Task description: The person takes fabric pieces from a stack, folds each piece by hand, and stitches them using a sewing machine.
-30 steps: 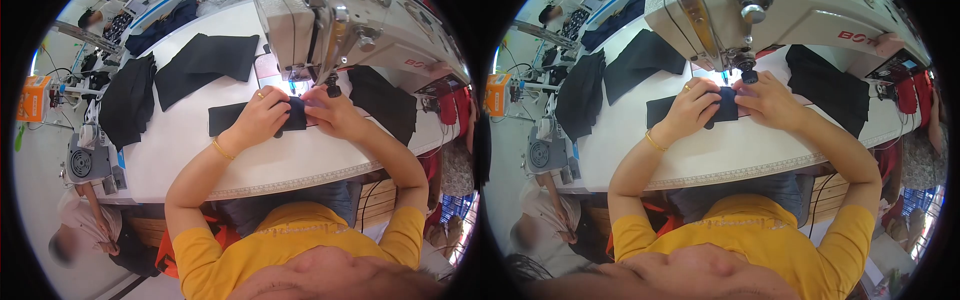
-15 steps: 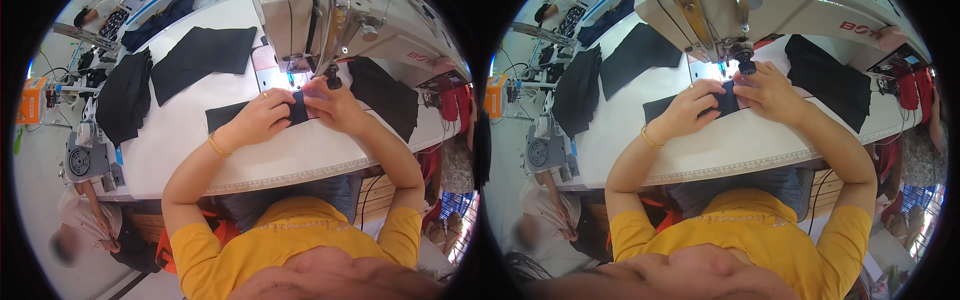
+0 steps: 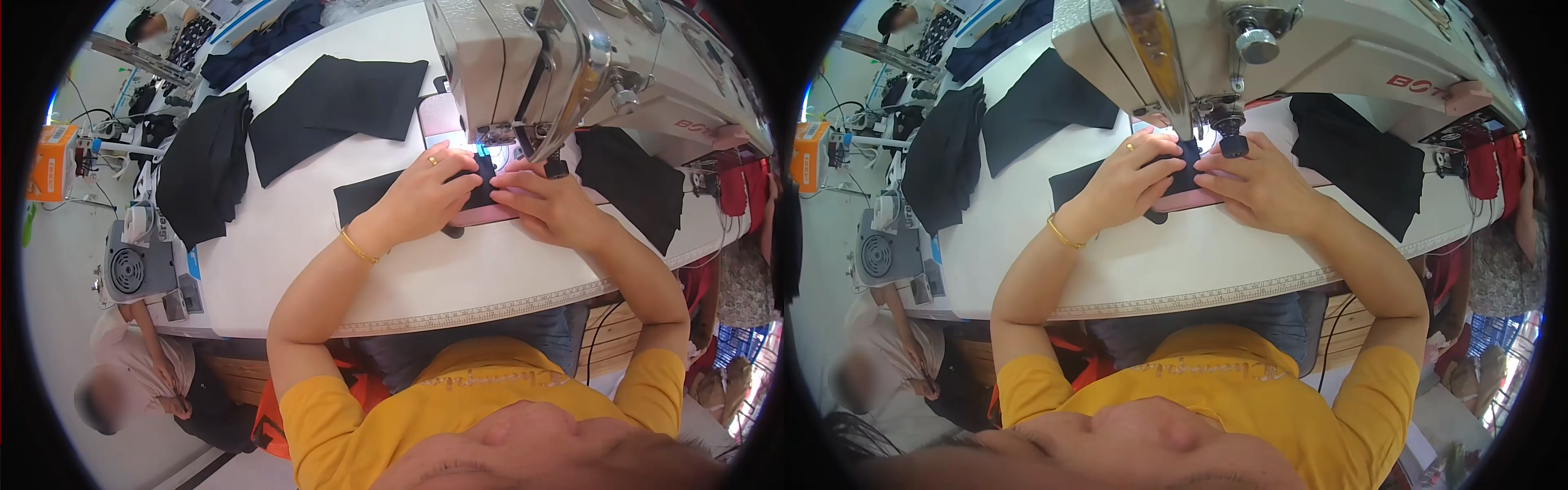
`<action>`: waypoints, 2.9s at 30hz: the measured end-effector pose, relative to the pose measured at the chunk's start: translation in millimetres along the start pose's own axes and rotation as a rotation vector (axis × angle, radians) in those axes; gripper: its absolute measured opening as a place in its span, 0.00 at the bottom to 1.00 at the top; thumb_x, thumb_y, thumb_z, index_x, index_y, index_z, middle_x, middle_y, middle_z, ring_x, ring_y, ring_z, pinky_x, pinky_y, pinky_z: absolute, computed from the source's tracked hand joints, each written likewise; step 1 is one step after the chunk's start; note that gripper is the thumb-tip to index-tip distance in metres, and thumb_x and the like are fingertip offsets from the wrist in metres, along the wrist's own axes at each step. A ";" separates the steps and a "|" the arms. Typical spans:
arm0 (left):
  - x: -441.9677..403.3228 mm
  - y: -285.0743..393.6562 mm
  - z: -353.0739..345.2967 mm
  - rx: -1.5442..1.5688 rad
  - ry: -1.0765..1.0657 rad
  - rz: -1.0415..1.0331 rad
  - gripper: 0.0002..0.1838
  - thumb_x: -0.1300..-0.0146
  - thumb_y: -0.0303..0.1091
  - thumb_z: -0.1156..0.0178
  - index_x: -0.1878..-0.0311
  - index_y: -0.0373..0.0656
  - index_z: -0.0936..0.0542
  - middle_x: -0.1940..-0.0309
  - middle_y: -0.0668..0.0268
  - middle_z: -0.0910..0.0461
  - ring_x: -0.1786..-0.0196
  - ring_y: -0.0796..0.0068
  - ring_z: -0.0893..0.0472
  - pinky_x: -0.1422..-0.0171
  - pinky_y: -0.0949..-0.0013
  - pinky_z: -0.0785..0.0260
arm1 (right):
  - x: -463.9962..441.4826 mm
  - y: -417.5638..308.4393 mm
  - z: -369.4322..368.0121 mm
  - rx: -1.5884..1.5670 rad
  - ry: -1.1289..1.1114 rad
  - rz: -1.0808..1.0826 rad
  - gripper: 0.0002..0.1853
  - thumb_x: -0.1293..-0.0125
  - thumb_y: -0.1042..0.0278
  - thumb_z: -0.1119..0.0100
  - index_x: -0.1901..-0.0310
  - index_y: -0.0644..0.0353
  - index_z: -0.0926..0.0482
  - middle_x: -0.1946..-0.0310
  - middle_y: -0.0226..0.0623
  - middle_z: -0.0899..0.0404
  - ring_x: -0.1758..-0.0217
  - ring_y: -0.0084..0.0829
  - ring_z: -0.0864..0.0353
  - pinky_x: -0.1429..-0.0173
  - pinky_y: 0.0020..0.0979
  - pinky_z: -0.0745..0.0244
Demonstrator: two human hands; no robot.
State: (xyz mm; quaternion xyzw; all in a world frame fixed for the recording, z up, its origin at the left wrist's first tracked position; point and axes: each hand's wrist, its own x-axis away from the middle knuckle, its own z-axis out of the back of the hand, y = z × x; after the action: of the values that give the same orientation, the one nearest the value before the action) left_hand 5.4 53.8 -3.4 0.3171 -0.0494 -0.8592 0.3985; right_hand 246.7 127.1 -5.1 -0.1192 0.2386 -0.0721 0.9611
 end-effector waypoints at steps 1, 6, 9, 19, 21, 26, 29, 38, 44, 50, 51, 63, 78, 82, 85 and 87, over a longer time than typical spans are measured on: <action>0.1 -0.6 -0.4 -0.002 -0.006 0.013 0.12 0.47 0.22 0.37 0.58 0.40 0.20 0.55 0.62 0.26 0.46 0.60 0.25 0.31 0.52 0.35 | -0.1 0.3 -0.4 0.002 0.000 -0.001 0.20 0.48 0.74 0.32 0.50 0.57 0.20 0.46 0.31 0.22 0.42 0.38 0.22 0.53 0.34 0.18; -1.6 -2.7 0.3 -0.007 0.002 0.028 0.12 0.47 0.22 0.37 0.57 0.40 0.20 0.54 0.62 0.26 0.46 0.61 0.24 0.30 0.51 0.36 | -2.4 -1.6 -5.0 0.019 0.056 -0.048 0.17 0.49 0.70 0.31 0.54 0.57 0.17 0.50 0.30 0.19 0.43 0.33 0.23 0.42 0.41 0.33; 0.3 -1.9 3.2 -0.045 0.006 -0.025 0.13 0.47 0.23 0.39 0.57 0.41 0.19 0.54 0.63 0.25 0.45 0.61 0.24 0.31 0.52 0.35 | -3.8 -1.1 -3.4 0.022 0.059 -0.028 0.20 0.48 0.75 0.33 0.50 0.56 0.19 0.46 0.30 0.22 0.43 0.37 0.21 0.58 0.32 0.17; 1.0 -3.4 0.0 -0.008 -0.002 -0.010 0.14 0.48 0.23 0.41 0.57 0.40 0.19 0.54 0.63 0.24 0.44 0.62 0.24 0.37 0.62 0.30 | -3.6 -2.2 -3.0 0.045 0.012 -0.091 0.23 0.50 0.80 0.37 0.49 0.58 0.20 0.46 0.32 0.21 0.46 0.39 0.22 0.60 0.33 0.18; -0.5 -9.7 -3.6 -0.033 0.023 0.015 0.14 0.48 0.23 0.41 0.56 0.41 0.19 0.53 0.63 0.24 0.42 0.62 0.25 0.35 0.61 0.32 | -4.8 -1.5 -5.5 0.105 0.035 -0.112 0.23 0.51 0.80 0.39 0.49 0.59 0.20 0.47 0.32 0.22 0.46 0.39 0.22 0.60 0.32 0.18; 4.7 -13.0 1.3 -0.189 0.045 0.048 0.15 0.46 0.20 0.39 0.53 0.41 0.20 0.48 0.62 0.23 0.43 0.59 0.24 0.37 0.61 0.31 | -9.3 -19.0 6.8 0.050 -0.018 -0.096 0.25 0.51 0.80 0.37 0.47 0.58 0.22 0.46 0.37 0.23 0.42 0.43 0.25 0.47 0.39 0.22; 9.1 -26.7 35.3 -0.143 0.132 0.157 0.15 0.44 0.22 0.37 0.52 0.42 0.20 0.50 0.61 0.21 0.48 0.59 0.21 0.45 0.63 0.26 | -28.2 -33.0 7.5 0.010 -0.070 -0.022 0.27 0.51 0.78 0.36 0.45 0.57 0.24 0.44 0.39 0.24 0.40 0.46 0.27 0.38 0.45 0.28; 32.2 -77.3 47.8 -0.166 0.117 0.395 0.17 0.41 0.26 0.38 0.47 0.40 0.21 0.53 0.59 0.20 0.48 0.59 0.23 0.47 0.61 0.27 | -112.6 -30.1 -75.4 0.101 -0.027 0.049 0.18 0.45 0.71 0.37 0.50 0.54 0.22 0.54 0.35 0.24 0.49 0.40 0.23 0.45 0.42 0.28; 28.7 -62.2 44.0 -0.211 0.095 0.416 0.09 0.43 0.28 0.38 0.58 0.41 0.18 0.58 0.62 0.21 0.51 0.59 0.24 0.46 0.60 0.28 | -54.7 -76.5 -24.5 -0.264 -0.188 0.064 0.12 0.45 0.70 0.38 0.59 0.61 0.21 0.73 0.34 0.28 0.76 0.36 0.25 0.75 0.36 0.30; 10.9 27.3 18.9 -0.215 -0.144 0.108 0.18 0.47 0.27 0.38 0.50 0.46 0.19 0.50 0.65 0.23 0.54 0.62 0.23 0.54 0.65 0.24 | 38.8 -53.3 100.0 0.499 0.090 0.042 0.20 0.49 0.75 0.38 0.52 0.70 0.20 0.72 0.36 0.27 0.74 0.34 0.26 0.74 0.34 0.31; 9.7 34.5 12.5 -0.154 -0.178 0.047 0.18 0.47 0.26 0.38 0.51 0.44 0.20 0.48 0.64 0.23 0.51 0.62 0.23 0.51 0.64 0.25 | 53.2 -39.0 108.4 0.621 0.062 -0.044 0.19 0.49 0.75 0.38 0.53 0.69 0.20 0.70 0.36 0.27 0.72 0.35 0.25 0.71 0.35 0.30; 58.4 46.8 25.4 -0.090 -0.268 0.130 0.24 0.43 0.28 0.38 0.41 0.40 0.25 0.34 0.54 0.33 0.27 0.50 0.38 0.24 0.47 0.48 | -17.1 -42.9 10.2 0.187 -0.026 0.218 0.20 0.43 0.68 0.36 0.47 0.59 0.22 0.44 0.37 0.23 0.36 0.39 0.28 0.31 0.47 0.36; 32.1 56.2 10.0 -0.236 -0.124 0.038 0.06 0.48 0.28 0.39 0.71 0.43 0.27 0.70 0.63 0.30 0.61 0.63 0.27 0.58 0.64 0.34 | -9.4 -24.7 -10.1 -0.274 0.043 -0.052 0.31 0.47 0.65 0.28 0.40 0.58 0.26 0.48 0.39 0.24 0.41 0.41 0.25 0.30 0.46 0.37; -1.9 33.9 44.6 0.055 -0.118 0.464 0.02 0.42 0.23 0.41 0.65 0.38 0.23 0.70 0.54 0.22 0.63 0.55 0.21 0.59 0.57 0.29 | -14.2 -26.2 -5.0 -0.375 0.048 -0.195 0.36 0.48 0.68 0.28 0.36 0.56 0.30 0.52 0.41 0.24 0.49 0.43 0.24 0.42 0.45 0.30; -32.3 7.4 42.7 0.059 -0.225 0.640 0.02 0.40 0.25 0.41 0.64 0.37 0.24 0.71 0.54 0.21 0.62 0.54 0.20 0.58 0.58 0.28 | -13.0 -21.8 -13.2 -0.294 0.104 -0.248 0.36 0.48 0.71 0.29 0.35 0.56 0.31 0.54 0.41 0.24 0.53 0.43 0.24 0.49 0.42 0.27; -20.4 -14.4 17.2 -0.085 -0.172 0.354 0.05 0.40 0.27 0.39 0.62 0.39 0.24 0.69 0.55 0.21 0.62 0.55 0.19 0.58 0.57 0.27 | -14.6 -20.7 -14.0 -0.228 0.154 -0.194 0.31 0.49 0.77 0.32 0.40 0.56 0.26 0.59 0.39 0.23 0.55 0.43 0.24 0.54 0.40 0.25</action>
State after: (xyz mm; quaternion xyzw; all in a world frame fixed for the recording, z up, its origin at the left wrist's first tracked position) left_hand -4.2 75.2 15.7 0.2117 -0.1022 -0.8010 0.5506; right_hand 225.6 107.4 -5.2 -0.2439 0.3057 -0.1458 0.9087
